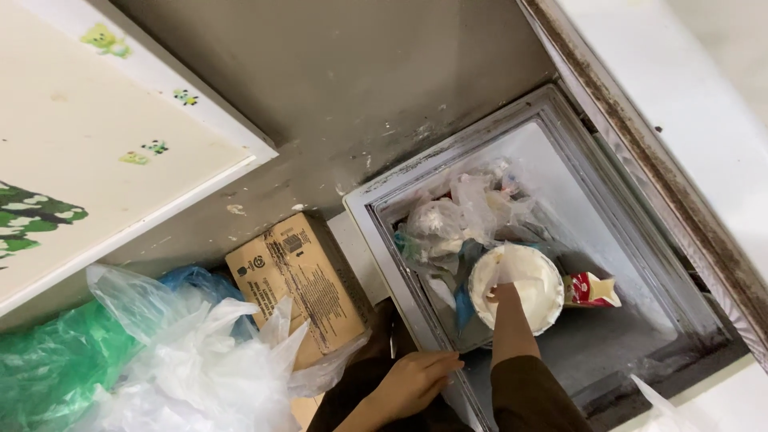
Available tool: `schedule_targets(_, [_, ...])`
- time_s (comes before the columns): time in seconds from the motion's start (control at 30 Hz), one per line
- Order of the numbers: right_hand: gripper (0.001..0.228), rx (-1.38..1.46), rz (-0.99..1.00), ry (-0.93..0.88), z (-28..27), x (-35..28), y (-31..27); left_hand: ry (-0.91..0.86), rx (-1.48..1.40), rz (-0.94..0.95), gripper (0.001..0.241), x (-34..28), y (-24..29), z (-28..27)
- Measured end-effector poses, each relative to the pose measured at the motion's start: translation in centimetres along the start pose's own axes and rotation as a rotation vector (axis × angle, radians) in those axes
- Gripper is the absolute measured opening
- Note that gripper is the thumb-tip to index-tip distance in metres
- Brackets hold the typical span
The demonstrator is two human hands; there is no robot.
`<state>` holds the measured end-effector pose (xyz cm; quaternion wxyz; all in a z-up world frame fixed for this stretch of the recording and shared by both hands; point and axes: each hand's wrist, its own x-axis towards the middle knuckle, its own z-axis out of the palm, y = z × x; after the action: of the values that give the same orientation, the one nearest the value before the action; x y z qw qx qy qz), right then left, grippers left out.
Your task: Gathering piping tips and filling a piping bag with white cream in a bakery kitchen.
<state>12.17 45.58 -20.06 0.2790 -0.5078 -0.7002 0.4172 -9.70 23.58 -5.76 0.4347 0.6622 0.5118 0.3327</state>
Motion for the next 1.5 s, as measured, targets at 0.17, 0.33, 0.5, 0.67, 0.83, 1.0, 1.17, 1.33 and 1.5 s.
schedule_targets(0.17, [0.075,0.041,0.023,-0.031,1.9,5.1,2.7,0.000,-0.033,-0.048,0.033,-0.6,-0.2,0.0])
schedule_targets(0.33, [0.079,0.088,0.063,-0.067,2.0,5.2,6.0,-0.001,-0.008,0.010,0.037,-0.8,-0.5,0.4])
schedule_targets(0.5, [0.084,0.127,0.102,-0.092,2.1,4.9,6.2,-0.011,0.004,0.037,0.034,-1.1,0.8,-0.4])
schedule_targets(0.67, [0.089,0.160,0.137,-0.085,0.2,3.9,0.7,-0.100,-0.097,-0.054,0.035,-1.1,2.4,-1.3])
schedule_targets(0.83, [0.072,1.095,0.224,0.098,-0.1,1.2,-17.0,-0.234,-0.202,-0.025,0.034,0.6,-0.1,3.1])
schedule_targets(1.0, [0.062,0.609,-0.308,0.318,-0.3,-4.2,-30.0,-0.090,-0.940,-0.165,0.039,3.7,-4.3,8.7])
schedule_targets(1.17, [0.060,0.665,-0.271,0.320,-0.2,-8.7,-32.2,0.410,-1.613,-0.060,0.052,5.9,8.0,-1.3])
schedule_targets(1.33, [0.066,1.437,-0.087,0.232,2.3,-10.2,-26.7,0.461,-1.003,-0.103,0.083,6.6,9.1,-3.2])
schedule_targets(1.5, [0.066,0.656,-0.250,0.503,2.9,-13.5,-21.9,0.471,-0.954,0.259,0.091,6.5,8.5,-3.1])
